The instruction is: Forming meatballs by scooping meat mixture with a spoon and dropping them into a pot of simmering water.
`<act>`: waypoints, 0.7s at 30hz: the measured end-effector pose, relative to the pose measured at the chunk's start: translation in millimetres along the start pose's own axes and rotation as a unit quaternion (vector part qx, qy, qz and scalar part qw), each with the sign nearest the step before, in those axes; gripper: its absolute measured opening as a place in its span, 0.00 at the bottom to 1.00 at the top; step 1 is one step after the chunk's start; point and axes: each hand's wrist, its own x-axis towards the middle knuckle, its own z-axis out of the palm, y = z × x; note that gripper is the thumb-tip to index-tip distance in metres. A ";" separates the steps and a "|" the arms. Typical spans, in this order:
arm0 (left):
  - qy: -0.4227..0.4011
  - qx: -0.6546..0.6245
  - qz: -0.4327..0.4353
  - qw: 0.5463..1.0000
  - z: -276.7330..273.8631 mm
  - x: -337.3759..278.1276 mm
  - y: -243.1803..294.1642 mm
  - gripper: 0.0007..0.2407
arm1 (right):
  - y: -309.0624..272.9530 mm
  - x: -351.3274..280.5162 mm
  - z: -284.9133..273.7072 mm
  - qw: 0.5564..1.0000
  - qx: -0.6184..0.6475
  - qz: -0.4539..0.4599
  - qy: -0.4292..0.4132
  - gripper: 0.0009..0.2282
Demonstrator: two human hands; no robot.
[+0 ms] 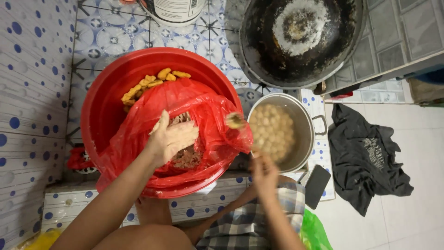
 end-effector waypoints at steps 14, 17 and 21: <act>-0.046 -0.188 0.033 0.981 -8.2 -13.6 2.6 0.42 | -113.5 -92.7 63.1 0.951 -0.015 -0.191 -0.242 0.17; -0.039 -0.153 0.031 0.987 -3.9 -26.8 13.0 0.43 | -113.3 -93.7 53.1 0.950 0.029 -0.134 -0.281 0.15; -0.003 -0.164 0.012 0.986 4.1 -35.6 18.9 0.41 | -80.3 -71.7 55.5 0.939 0.184 0.093 -0.277 0.14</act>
